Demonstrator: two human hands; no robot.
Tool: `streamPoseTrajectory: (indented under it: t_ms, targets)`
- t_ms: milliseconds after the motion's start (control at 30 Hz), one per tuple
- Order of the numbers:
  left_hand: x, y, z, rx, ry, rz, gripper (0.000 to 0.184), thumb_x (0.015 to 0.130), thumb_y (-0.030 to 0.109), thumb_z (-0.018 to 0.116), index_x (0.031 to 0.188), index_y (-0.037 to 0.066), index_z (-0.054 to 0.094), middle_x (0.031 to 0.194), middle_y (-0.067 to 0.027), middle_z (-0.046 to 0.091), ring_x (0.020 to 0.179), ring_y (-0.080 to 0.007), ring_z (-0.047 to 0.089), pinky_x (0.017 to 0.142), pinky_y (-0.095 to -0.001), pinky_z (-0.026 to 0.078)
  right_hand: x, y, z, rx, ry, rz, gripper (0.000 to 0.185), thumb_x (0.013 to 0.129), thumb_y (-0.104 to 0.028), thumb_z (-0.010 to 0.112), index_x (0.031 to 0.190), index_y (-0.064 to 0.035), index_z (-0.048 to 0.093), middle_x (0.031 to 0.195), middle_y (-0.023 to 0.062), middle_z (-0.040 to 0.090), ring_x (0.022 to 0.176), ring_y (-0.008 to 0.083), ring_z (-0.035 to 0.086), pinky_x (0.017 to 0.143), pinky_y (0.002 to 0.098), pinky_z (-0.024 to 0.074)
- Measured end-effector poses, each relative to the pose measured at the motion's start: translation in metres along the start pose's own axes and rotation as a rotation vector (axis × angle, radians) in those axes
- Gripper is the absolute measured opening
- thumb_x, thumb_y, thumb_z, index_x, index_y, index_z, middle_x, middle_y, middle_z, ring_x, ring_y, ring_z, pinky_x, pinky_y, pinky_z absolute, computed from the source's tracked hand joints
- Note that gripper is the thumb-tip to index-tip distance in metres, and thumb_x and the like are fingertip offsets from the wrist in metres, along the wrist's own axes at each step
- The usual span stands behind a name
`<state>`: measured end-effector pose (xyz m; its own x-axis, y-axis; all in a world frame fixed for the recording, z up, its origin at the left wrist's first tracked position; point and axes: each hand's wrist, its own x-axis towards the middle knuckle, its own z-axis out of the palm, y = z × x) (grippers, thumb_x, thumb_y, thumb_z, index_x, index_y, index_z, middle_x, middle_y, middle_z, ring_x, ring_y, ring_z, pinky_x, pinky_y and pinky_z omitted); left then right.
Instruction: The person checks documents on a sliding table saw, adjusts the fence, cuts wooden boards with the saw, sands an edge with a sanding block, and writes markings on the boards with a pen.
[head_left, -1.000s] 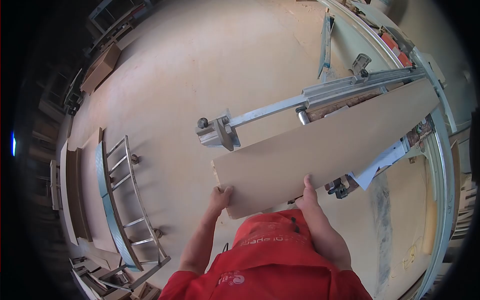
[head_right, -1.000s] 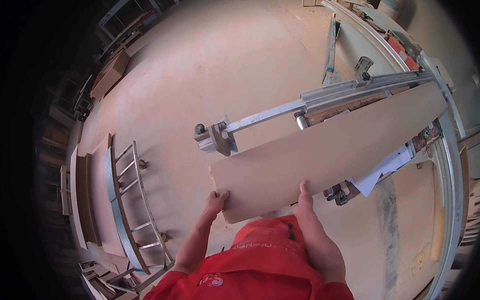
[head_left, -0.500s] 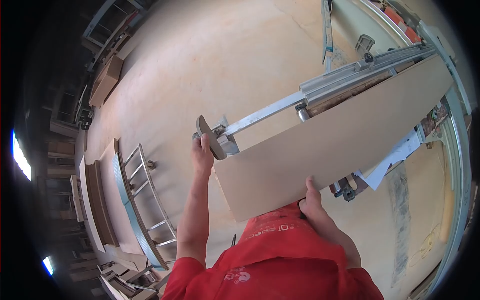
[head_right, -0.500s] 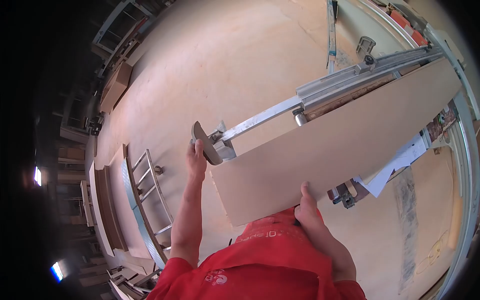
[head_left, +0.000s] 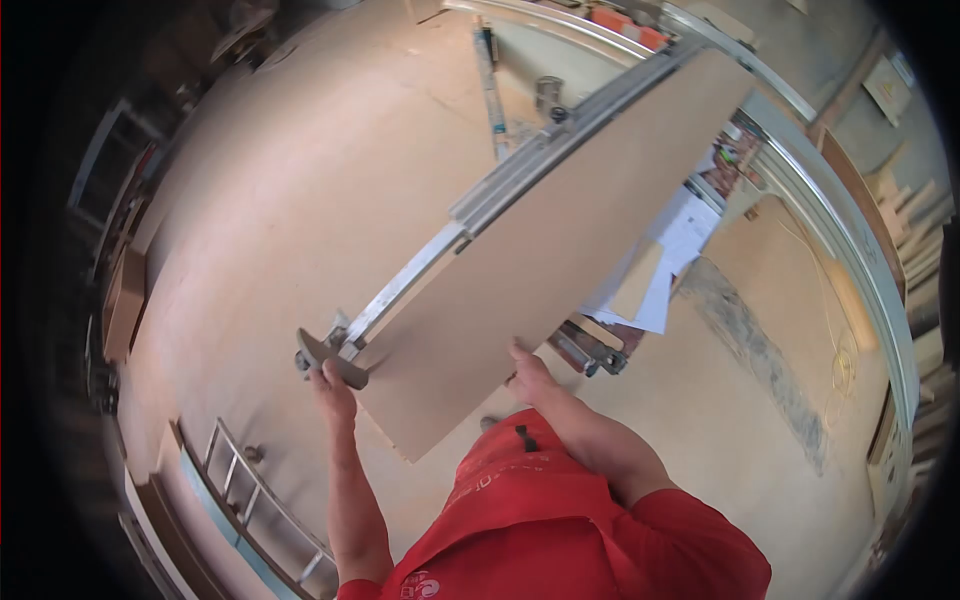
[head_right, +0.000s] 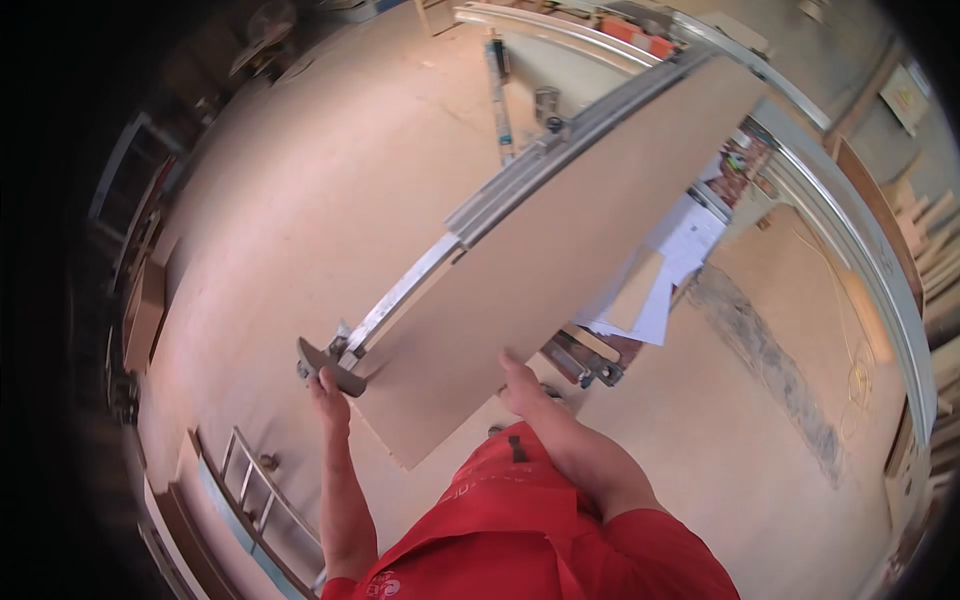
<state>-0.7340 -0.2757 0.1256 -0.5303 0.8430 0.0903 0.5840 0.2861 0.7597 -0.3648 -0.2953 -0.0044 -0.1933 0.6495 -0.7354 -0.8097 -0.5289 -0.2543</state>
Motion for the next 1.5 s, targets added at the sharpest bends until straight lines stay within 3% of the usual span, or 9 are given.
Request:
streamPoseTrajectory:
  t_ms: [300,467,567,700,800,900,1233,1300,1500]
  targets:
    - [-0.004,-0.019,0.015,0.157,0.14,0.067,0.065,0.114,0.052,0.043,0.137,-0.007,0.056,0.127,-0.0328,0.068,0.117,-0.0499,0.067,0.096,-0.0561,0.053,-0.085,-0.058,-0.028,-1.437,-0.122,0.007,0.072,0.096,-0.061,0.072,0.129,0.0022,0.068,0.106,0.0143,0.07,0.076,0.0226,0.068,0.063,0.0381,0.0547]
    - [0.001,-0.012,0.017,0.203,0.128,0.012,0.075,0.113,0.054,0.044,0.149,-0.011,0.051,0.141,-0.0363,0.061,0.13,-0.051,0.061,0.11,-0.0535,0.052,-0.133,-0.081,-0.171,-0.906,-0.243,0.109,0.081,0.1,-0.064,0.07,0.138,0.0063,0.062,0.129,0.0188,0.07,0.113,0.0291,0.072,0.085,0.042,0.0632]
    - [-0.022,0.021,0.031,-0.006,0.168,-0.087,0.062,0.11,0.039,0.054,0.143,-0.013,0.054,0.139,-0.0328,0.064,0.127,-0.047,0.066,0.106,-0.055,0.056,-0.162,-0.108,-0.282,-0.486,0.003,0.069,0.08,0.1,-0.06,0.071,0.144,0.0061,0.058,0.136,0.0227,0.068,0.116,0.0312,0.072,0.093,0.0412,0.0626]
    - [-0.094,0.087,0.126,0.526,0.468,-0.232,0.054,0.103,0.034,0.068,0.131,-0.011,0.058,0.121,-0.0287,0.071,0.115,-0.0437,0.071,0.095,-0.058,0.058,-0.199,-0.15,-0.427,-0.003,0.305,-0.083,0.06,0.104,-0.056,0.067,0.128,-0.0005,0.063,0.121,0.0173,0.072,0.101,0.0276,0.073,0.084,0.0441,0.062]
    - [-0.157,0.117,0.269,-0.087,0.06,0.01,0.035,0.104,0.033,0.067,0.111,-0.001,0.064,0.095,-0.012,0.067,0.089,-0.028,0.065,0.078,-0.0467,0.053,-0.219,-0.197,-0.482,0.296,0.513,-0.201,0.046,0.106,-0.051,0.064,0.114,-0.0058,0.064,0.106,0.0123,0.073,0.092,0.0272,0.072,0.082,0.0453,0.0604]
    - [-0.262,0.251,0.366,-0.699,-0.782,-0.428,0.028,0.111,0.037,0.058,0.11,0.01,0.064,0.087,-0.0013,0.066,0.084,-0.019,0.065,0.068,-0.0358,0.049,-0.23,-0.25,-0.517,0.409,0.496,-0.33,0.038,0.107,-0.048,0.063,0.101,-0.0108,0.061,0.093,0.008,0.068,0.084,0.0255,0.067,0.078,0.0442,0.0579]
    - [-0.321,0.465,0.653,-0.954,-1.143,-0.647,0.05,0.114,0.057,0.046,0.125,0.01,0.061,0.111,-0.0039,0.069,0.105,-0.0236,0.065,0.087,-0.04,0.05,-0.207,-0.421,-0.523,0.382,0.369,-0.361,0.038,0.109,-0.046,0.062,0.104,-0.0086,0.062,0.097,0.0122,0.071,0.09,0.0304,0.069,0.087,0.0461,0.0578]
    - [-0.309,0.5,0.728,-1.034,-1.105,-0.664,0.064,0.114,0.057,0.042,0.151,0.006,0.048,0.139,-0.0083,0.064,0.12,-0.0244,0.061,0.097,-0.0405,0.047,-0.177,-0.435,-0.596,0.511,0.127,-0.309,0.037,0.11,-0.043,0.061,0.104,-0.0066,0.062,0.096,0.0132,0.071,0.093,0.0332,0.069,0.089,0.0476,0.0575]
    - [-0.277,0.577,0.877,-1.265,-0.854,-0.856,0.08,0.115,0.057,0.038,0.17,0.001,0.021,0.172,-0.0146,0.039,0.151,-0.0302,0.046,0.116,-0.0442,0.041,-0.209,-0.538,-0.675,0.711,0.573,-0.302,0.047,0.112,-0.05,0.043,0.088,-0.0113,0.056,0.08,0.0081,0.055,0.074,0.0302,0.055,0.067,0.0424,0.0451]
